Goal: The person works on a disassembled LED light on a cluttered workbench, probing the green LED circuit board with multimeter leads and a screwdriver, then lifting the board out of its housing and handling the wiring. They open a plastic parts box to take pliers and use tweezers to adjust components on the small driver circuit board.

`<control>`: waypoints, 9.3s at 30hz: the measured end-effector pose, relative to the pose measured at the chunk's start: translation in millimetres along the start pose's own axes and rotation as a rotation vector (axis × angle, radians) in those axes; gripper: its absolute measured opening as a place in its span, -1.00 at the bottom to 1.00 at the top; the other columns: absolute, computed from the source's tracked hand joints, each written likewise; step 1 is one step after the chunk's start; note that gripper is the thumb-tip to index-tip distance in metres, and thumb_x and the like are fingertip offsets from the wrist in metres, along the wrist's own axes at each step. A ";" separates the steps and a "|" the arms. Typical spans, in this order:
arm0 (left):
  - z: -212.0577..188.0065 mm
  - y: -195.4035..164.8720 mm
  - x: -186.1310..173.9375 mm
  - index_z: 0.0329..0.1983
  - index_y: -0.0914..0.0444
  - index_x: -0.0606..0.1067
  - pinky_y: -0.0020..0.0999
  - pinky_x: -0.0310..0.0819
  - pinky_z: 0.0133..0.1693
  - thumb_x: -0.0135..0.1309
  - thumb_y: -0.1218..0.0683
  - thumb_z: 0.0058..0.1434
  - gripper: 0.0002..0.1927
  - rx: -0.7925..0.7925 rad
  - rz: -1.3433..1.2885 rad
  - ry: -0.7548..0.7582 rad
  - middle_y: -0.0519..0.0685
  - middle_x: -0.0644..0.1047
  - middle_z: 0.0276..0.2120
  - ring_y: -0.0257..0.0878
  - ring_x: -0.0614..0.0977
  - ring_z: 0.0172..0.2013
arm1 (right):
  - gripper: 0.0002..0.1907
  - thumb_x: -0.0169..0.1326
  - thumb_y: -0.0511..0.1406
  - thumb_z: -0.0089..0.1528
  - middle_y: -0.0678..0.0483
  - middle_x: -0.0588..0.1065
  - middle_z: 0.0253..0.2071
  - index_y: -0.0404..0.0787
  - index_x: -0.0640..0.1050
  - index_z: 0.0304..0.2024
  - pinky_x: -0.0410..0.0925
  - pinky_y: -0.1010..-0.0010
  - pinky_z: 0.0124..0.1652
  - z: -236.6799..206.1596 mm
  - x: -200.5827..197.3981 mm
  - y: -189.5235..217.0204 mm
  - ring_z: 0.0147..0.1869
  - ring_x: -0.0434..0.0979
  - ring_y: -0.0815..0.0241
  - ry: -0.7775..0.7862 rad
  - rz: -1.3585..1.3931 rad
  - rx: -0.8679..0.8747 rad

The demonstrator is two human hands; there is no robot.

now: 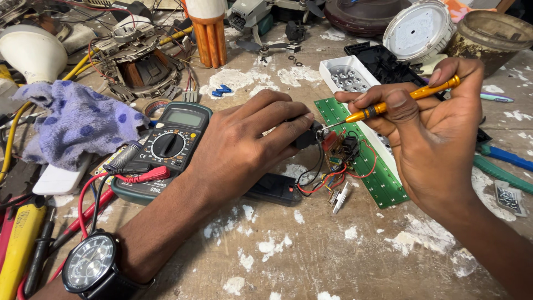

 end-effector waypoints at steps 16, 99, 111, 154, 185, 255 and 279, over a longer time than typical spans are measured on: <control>-0.8 1.3 1.4 0.06 0.27 0.57 -0.17 0.59 0.02 0.34 0.09 0.05 -0.53 -0.012 0.004 0.010 -0.01 0.57 0.04 -0.07 0.60 0.09 | -0.69 -0.07 -0.36 0.56 -0.23 0.51 -0.12 -0.09 0.04 0.08 0.50 -0.03 0.21 -1.2 -1.2 -1.2 0.14 0.65 -0.20 -0.028 0.048 0.005; -2.6 5.1 16.8 0.09 0.32 0.51 -0.17 0.59 -0.03 0.30 0.05 0.19 -0.55 -0.114 0.007 0.003 0.06 0.59 0.02 -0.04 0.62 0.06 | -0.54 -0.05 -0.66 0.37 -0.43 0.49 -0.07 -0.34 -0.07 -0.09 0.59 0.23 0.00 -9.5 27.4 30.7 -0.02 0.66 -0.14 0.114 -0.742 -0.492; -2.7 5.2 16.1 0.09 0.33 0.51 -0.18 0.59 -0.06 0.30 0.05 0.18 -0.55 -0.129 0.001 0.012 0.05 0.59 -0.01 -0.05 0.62 0.03 | -0.63 0.02 -0.56 0.36 -0.24 0.55 -0.08 -0.40 0.06 -0.09 0.59 0.35 -0.04 -12.2 27.9 32.5 -0.02 0.68 -0.01 0.155 -0.812 -0.492; -0.6 1.1 12.6 0.10 0.36 0.51 -0.19 0.59 0.00 0.30 0.07 0.19 -0.55 -0.086 -0.015 0.006 0.06 0.58 0.03 -0.05 0.61 0.06 | -0.58 0.09 -0.48 0.33 0.00 0.57 -0.42 -0.32 0.42 0.25 0.39 0.48 -0.48 -5.6 15.7 15.8 -0.43 0.57 0.31 0.140 -1.081 -0.182; -5.0 -12.1 21.9 0.17 0.44 0.51 -0.23 0.62 0.06 0.19 0.21 0.19 -0.54 0.134 0.246 0.031 0.18 0.56 0.07 0.00 0.57 0.16 | -0.86 0.33 -0.46 0.19 0.05 0.54 -0.34 -0.36 0.61 -0.26 0.42 0.53 -0.34 -14.1 34.5 21.2 -0.32 0.57 0.34 0.127 -1.005 -0.273; -2.9 -1.2 19.6 0.08 0.30 0.53 -0.11 0.60 -0.22 0.23 0.03 0.27 -0.62 -0.273 -0.196 0.048 0.09 0.62 -0.03 0.09 0.70 -0.20 | -0.84 0.20 -0.37 0.29 -0.07 0.58 -0.23 -0.37 0.55 -0.16 0.52 0.46 -0.18 -7.3 24.9 37.4 -0.15 0.66 0.18 0.162 -0.830 -0.393; -4.2 -0.7 21.4 0.10 0.34 0.53 -0.13 0.62 -0.17 0.24 0.03 0.26 -0.59 -0.268 -0.289 0.066 0.15 0.61 0.00 0.09 0.70 -0.18 | -0.78 0.05 -0.30 0.42 -0.07 0.54 -0.32 -0.36 0.52 -0.22 0.50 0.41 -0.32 -10.3 15.9 18.6 -0.30 0.65 0.23 0.084 -0.591 -0.375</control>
Point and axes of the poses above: each hand's wrist, its own z-axis towards the middle knuckle, its own x-axis out of the palm, y = z × x, the point moved 2 cm from there along z, towards the middle knuckle
